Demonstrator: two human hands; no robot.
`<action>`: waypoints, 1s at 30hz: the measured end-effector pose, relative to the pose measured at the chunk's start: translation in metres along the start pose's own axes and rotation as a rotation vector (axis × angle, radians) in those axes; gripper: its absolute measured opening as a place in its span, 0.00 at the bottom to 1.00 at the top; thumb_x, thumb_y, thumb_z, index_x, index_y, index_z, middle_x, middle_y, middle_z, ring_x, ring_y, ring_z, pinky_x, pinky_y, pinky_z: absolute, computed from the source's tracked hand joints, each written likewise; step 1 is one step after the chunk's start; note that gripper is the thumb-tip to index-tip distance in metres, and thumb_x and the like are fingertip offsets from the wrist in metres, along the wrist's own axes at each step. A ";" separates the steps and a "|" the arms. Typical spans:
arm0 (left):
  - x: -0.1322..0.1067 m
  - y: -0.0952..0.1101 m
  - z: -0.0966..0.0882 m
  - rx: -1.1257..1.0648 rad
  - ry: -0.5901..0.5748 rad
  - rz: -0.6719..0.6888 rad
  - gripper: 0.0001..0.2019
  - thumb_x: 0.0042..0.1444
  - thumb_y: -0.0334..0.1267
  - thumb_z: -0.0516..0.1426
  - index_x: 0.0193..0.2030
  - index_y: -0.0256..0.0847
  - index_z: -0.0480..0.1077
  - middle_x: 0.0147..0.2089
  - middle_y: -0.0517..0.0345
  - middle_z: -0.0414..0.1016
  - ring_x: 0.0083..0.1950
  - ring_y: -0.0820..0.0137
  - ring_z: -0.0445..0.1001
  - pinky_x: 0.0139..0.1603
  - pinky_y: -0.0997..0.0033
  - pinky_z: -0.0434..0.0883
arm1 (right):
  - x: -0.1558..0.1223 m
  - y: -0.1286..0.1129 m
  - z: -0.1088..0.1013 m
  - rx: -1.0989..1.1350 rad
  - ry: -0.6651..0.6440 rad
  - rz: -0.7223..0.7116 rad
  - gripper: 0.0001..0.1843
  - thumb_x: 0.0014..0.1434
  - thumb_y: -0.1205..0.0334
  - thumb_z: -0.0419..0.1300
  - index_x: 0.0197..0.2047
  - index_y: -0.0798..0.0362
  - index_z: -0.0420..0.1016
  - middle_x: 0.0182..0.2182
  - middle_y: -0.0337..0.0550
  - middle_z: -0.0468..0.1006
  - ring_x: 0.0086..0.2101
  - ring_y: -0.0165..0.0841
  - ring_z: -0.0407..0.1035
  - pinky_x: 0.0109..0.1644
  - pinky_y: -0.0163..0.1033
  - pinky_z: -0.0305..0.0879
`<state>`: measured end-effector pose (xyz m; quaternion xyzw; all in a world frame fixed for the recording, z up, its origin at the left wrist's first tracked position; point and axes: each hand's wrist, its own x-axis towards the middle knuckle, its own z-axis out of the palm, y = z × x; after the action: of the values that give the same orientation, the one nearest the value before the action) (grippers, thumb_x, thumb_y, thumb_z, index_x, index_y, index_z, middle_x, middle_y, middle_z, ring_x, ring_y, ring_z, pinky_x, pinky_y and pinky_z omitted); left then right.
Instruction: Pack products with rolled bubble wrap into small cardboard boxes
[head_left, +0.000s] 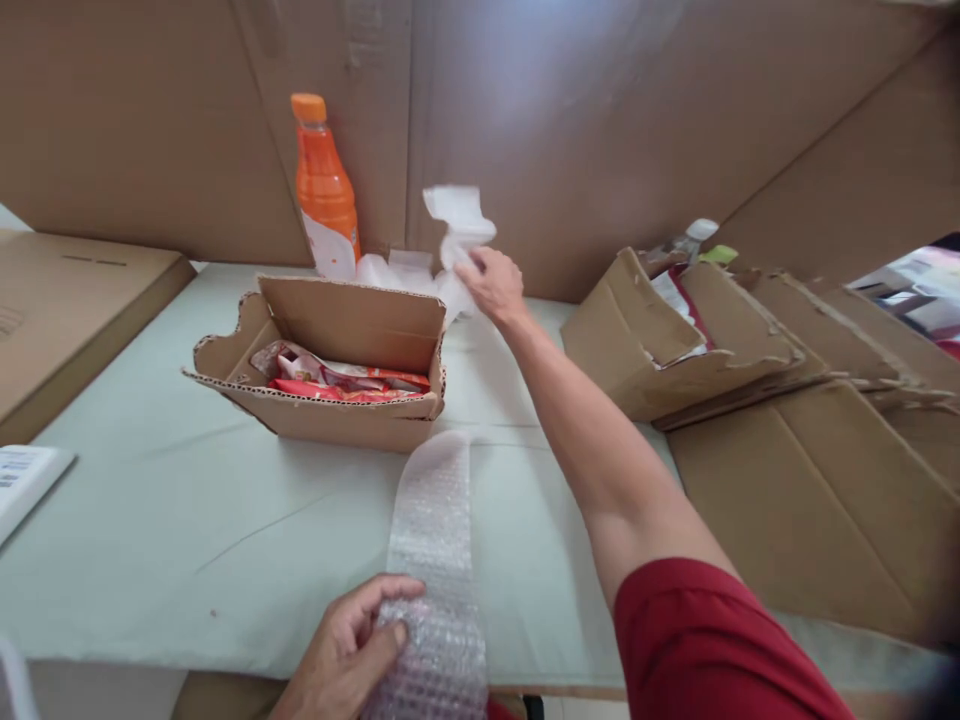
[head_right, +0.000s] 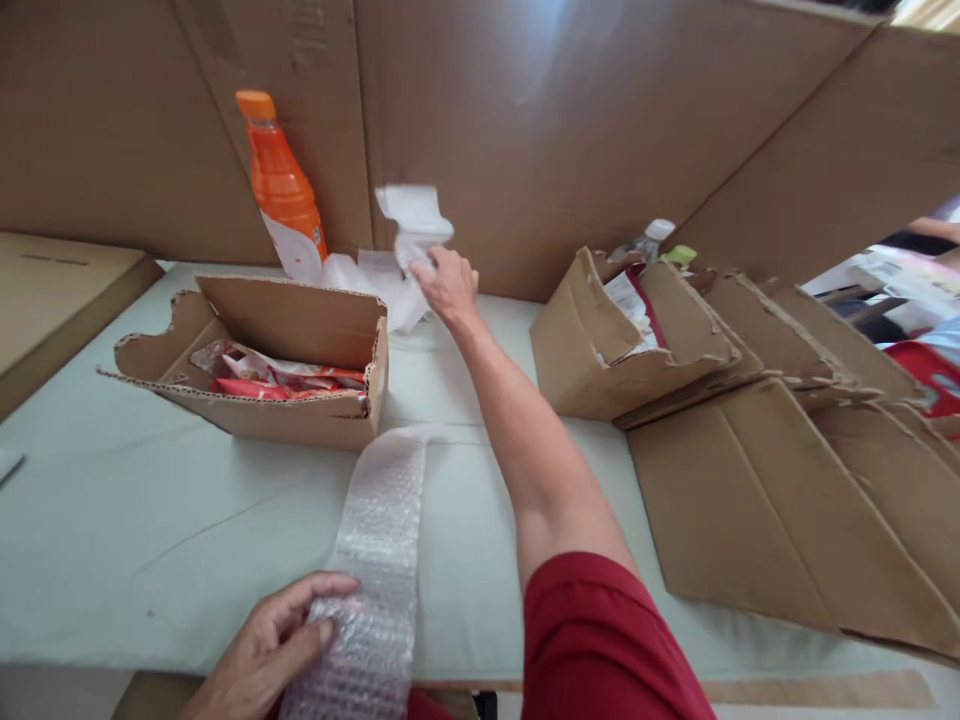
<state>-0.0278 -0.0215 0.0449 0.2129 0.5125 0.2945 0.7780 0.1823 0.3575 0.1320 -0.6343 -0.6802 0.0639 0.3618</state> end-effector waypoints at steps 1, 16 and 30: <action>-0.001 0.003 0.003 -0.020 -0.016 -0.002 0.30 0.49 0.56 0.69 0.54 0.39 0.76 0.35 0.53 0.79 0.32 0.68 0.74 0.36 0.70 0.68 | 0.001 -0.010 0.005 0.001 -0.063 -0.012 0.15 0.63 0.52 0.60 0.46 0.54 0.79 0.46 0.48 0.81 0.48 0.44 0.72 0.58 0.55 0.65; -0.003 0.025 0.009 -0.421 -0.047 -0.209 0.23 0.64 0.50 0.55 0.55 0.34 0.73 0.50 0.43 0.80 0.45 0.60 0.81 0.51 0.60 0.75 | -0.349 -0.003 -0.120 0.420 -0.729 -0.129 0.37 0.58 0.50 0.70 0.68 0.44 0.67 0.57 0.48 0.77 0.57 0.42 0.71 0.62 0.51 0.69; -0.017 0.013 0.003 -0.405 0.046 -0.172 0.22 0.72 0.45 0.44 0.53 0.29 0.70 0.42 0.40 0.82 0.37 0.62 0.82 0.37 0.63 0.79 | -0.398 -0.010 -0.097 0.423 -0.399 -0.165 0.30 0.58 0.72 0.58 0.63 0.45 0.69 0.50 0.44 0.80 0.53 0.41 0.73 0.58 0.49 0.69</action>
<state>-0.0334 -0.0232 0.0657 0.0012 0.4769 0.3287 0.8152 0.2029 -0.0419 0.0450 -0.4623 -0.7587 0.2980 0.3490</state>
